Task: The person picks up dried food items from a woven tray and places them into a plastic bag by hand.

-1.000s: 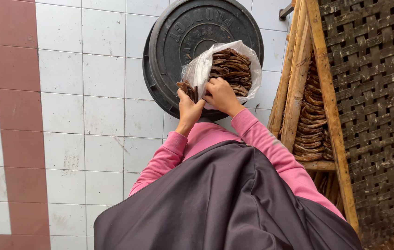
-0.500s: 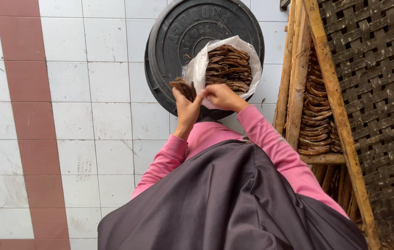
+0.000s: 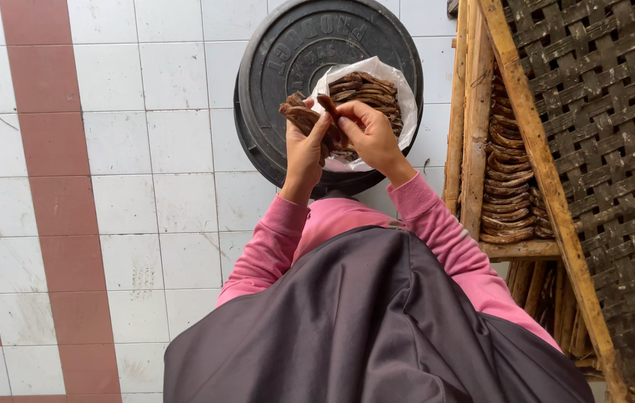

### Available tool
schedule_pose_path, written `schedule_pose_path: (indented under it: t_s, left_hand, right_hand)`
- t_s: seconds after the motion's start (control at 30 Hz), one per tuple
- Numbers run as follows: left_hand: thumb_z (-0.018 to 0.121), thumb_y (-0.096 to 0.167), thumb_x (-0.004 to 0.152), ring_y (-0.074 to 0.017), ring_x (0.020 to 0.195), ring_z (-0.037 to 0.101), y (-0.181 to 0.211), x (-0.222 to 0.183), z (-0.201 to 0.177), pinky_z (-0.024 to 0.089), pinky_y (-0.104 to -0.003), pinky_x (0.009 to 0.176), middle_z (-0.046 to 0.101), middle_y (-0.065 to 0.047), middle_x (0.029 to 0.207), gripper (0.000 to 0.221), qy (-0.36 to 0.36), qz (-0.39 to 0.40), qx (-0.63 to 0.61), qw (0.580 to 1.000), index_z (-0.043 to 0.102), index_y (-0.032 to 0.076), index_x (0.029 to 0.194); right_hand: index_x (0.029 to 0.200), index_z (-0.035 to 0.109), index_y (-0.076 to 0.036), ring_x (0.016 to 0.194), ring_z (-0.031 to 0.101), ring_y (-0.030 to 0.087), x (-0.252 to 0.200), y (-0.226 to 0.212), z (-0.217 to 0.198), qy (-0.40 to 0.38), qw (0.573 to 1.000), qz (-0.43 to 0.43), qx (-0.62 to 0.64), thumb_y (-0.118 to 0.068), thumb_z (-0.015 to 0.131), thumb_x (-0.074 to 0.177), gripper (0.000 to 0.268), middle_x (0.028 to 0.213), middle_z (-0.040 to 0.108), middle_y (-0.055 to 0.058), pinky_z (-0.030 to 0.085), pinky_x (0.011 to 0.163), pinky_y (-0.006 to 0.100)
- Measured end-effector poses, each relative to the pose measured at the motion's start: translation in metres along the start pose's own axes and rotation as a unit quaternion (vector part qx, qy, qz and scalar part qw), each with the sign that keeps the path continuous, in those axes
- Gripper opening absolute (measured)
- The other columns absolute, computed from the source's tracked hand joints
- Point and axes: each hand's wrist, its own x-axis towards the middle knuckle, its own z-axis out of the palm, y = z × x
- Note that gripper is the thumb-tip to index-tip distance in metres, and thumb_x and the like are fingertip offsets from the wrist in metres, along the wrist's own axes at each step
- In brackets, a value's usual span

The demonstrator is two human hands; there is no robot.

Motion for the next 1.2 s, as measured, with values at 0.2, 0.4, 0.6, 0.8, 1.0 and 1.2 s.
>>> schedule_pose_path:
  t_s: [0.2, 0.4, 0.6, 0.8, 1.0, 1.2]
  left_hand:
    - [0.081, 0.033, 0.094, -0.0263, 0.082, 0.064, 0.015, 0.006, -0.023, 0.051, -0.039, 0.072, 0.063, -0.019, 0.105, 0.064, 0.085, 0.036, 0.319, 0.943, 0.047, -0.003, 0.134]
    - [0.084, 0.037, 0.077, -0.0488, 0.097, 0.069, 0.007, -0.002, -0.029, 0.055, -0.051, 0.078, 0.067, -0.033, 0.111, 0.083, 0.04, 0.139, 0.636, 0.758, 0.038, -0.006, 0.132]
    - [0.064, 0.011, 0.085, -0.0484, 0.099, 0.07, 0.005, -0.005, -0.023, 0.055, -0.052, 0.085, 0.071, -0.03, 0.111, 0.061, 0.062, 0.089, 0.589, 0.801, 0.04, -0.002, 0.139]
    - [0.075, 0.017, 0.092, -0.0349, 0.091, 0.071, 0.021, -0.002, -0.018, 0.056, -0.044, 0.078, 0.068, -0.021, 0.105, 0.056, 0.065, 0.12, 0.453, 0.881, 0.04, -0.001, 0.131]
    - [0.065, 0.004, 0.095, -0.016, 0.108, 0.068, 0.023, 0.014, -0.015, 0.057, -0.031, 0.093, 0.065, -0.004, 0.114, 0.042, -0.033, 0.03, 0.092, 0.995, 0.044, 0.006, 0.131]
    - [0.071, 0.005, 0.095, -0.0132, 0.105, 0.067, 0.008, 0.016, -0.003, 0.055, -0.03, 0.094, 0.069, -0.006, 0.116, 0.042, -0.046, 0.022, 0.108, 0.993, 0.053, 0.004, 0.133]
  right_hand:
    - [0.115, 0.065, -0.001, 0.082, 0.067, 0.013, 0.009, 0.054, -0.044, 0.066, 0.989, 0.133, -0.002, -0.009, 0.047, 0.107, 0.021, 0.097, 0.069, 0.005, 0.058, 0.076, 0.03]
    - [0.109, 0.072, -0.005, 0.091, 0.071, 0.033, 0.018, 0.099, -0.037, -0.089, 0.909, -0.03, -0.407, -0.008, 0.064, 0.094, 0.017, 0.1, 0.074, 0.016, 0.055, 0.081, 0.041]
    - [0.091, 0.066, -0.003, 0.082, 0.068, 0.037, 0.016, 0.096, -0.003, -0.063, 0.879, 0.027, -0.472, -0.012, 0.075, 0.081, 0.017, 0.085, 0.07, 0.017, 0.053, 0.074, 0.045]
    - [0.079, 0.071, -0.01, 0.082, 0.066, 0.033, 0.011, 0.085, -0.003, -0.024, 0.837, -0.134, -0.53, -0.013, 0.078, 0.08, 0.007, 0.086, 0.064, 0.012, 0.052, 0.072, 0.044]
    - [0.116, 0.067, -0.006, 0.088, 0.06, 0.007, 0.016, 0.043, -0.016, -0.019, 0.999, 0.023, 0.013, -0.016, 0.066, 0.108, 0.014, 0.098, 0.065, 0.0, 0.052, 0.079, 0.025]
    - [0.116, 0.065, -0.002, 0.085, 0.065, 0.008, 0.019, 0.017, -0.02, 0.017, 0.999, 0.02, 0.021, -0.009, 0.066, 0.104, 0.013, 0.099, 0.069, 0.003, 0.055, 0.075, 0.024]
